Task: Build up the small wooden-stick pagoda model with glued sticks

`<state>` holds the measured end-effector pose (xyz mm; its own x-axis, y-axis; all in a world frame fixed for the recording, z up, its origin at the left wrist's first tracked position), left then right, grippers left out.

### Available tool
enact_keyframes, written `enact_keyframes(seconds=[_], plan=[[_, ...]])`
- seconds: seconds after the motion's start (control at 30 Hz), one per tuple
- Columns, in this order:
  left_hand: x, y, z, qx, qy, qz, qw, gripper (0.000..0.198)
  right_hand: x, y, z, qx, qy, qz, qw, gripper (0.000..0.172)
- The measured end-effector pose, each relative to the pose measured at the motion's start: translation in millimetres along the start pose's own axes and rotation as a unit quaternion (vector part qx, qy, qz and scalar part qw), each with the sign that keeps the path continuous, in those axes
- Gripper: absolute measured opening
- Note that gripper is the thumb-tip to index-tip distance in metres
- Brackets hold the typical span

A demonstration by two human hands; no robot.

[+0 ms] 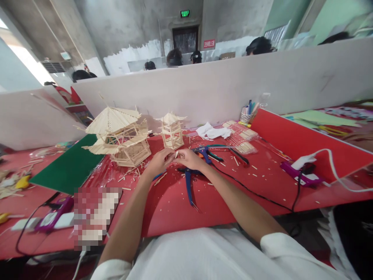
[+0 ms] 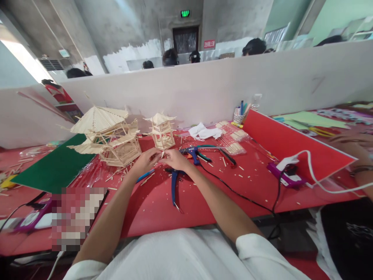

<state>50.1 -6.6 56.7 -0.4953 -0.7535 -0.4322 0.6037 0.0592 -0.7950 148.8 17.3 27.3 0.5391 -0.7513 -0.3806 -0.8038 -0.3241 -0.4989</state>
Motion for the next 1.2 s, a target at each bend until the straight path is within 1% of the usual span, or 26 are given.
enact_keyframes(seconds=[0.13,0.2,0.37,0.43,0.57,0.7,0.8,0.93,1.0,1.07,1.13,1.2], plan=[[1.8,3.0,-2.0,-0.023,-0.007,-0.011,1.0,0.016,1.1,3.5,0.2,0.028,-0.001,-0.009,1.0,0.012],[2.5,5.1,-2.7,-0.038,-0.016,-0.02,0.999,0.013,1.4,6.0,-1.6,0.02,-0.004,-0.018,1.0,0.007],[2.5,9.7,-4.0,-0.021,-0.021,-0.049,0.998,0.012,1.8,16.1,-5.8,-0.082,-0.003,-0.079,0.994,0.01],[2.5,10.1,-5.1,-0.005,-0.02,-0.055,0.998,0.012,1.7,18.6,-5.7,-0.106,0.002,-0.092,0.99,0.013],[3.0,9.9,-9.6,-0.002,-0.03,-0.05,0.998,0.012,0.3,19.3,-3.8,-0.098,0.007,-0.077,0.992,0.019],[3.3,9.5,-11.1,0.016,-0.039,-0.041,0.998,0.016,-0.5,20.8,-1.4,-0.08,0.019,-0.065,0.994,0.023],[3.3,7.9,-9.1,0.051,-0.041,-0.044,0.997,0.02,0.2,22.2,-4.1,-0.085,0.015,-0.079,0.993,0.028],[4.4,8.5,-4.0,0.111,-0.041,-0.076,0.99,0.025,5.0,21.7,-14.6,-0.117,0.007,-0.114,0.987,0.036],[5.3,9.9,-0.5,0.15,-0.037,-0.092,0.984,0.029,9.6,22.6,-20.2,-0.15,0.015,-0.144,0.978,0.039],[5.9,10.5,1.5,0.208,-0.04,-0.097,0.973,0.034,14.3,23.4,-25.3,-0.198,0.025,-0.172,0.965,0.04],[5.4,7.7,0.8,0.279,-0.051,-0.076,0.956,0.038,16.9,22.7,-29.3,-0.256,0.029,-0.183,0.949,0.038],[4.1,-0.6,-2.2,0.337,-0.06,-0.027,0.939,0.04,16.3,19.8,-28.8,-0.305,0.035,-0.168,0.937,0.035]])
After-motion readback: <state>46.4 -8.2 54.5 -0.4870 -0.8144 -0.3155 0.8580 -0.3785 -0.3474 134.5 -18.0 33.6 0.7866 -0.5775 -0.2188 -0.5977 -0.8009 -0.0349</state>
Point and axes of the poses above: each hand's wrist, its own x-axis away from the middle knuckle, its own y-axis out of the palm, z = x × y, the point moved 9 cm from there along -x, towards the middle knuckle
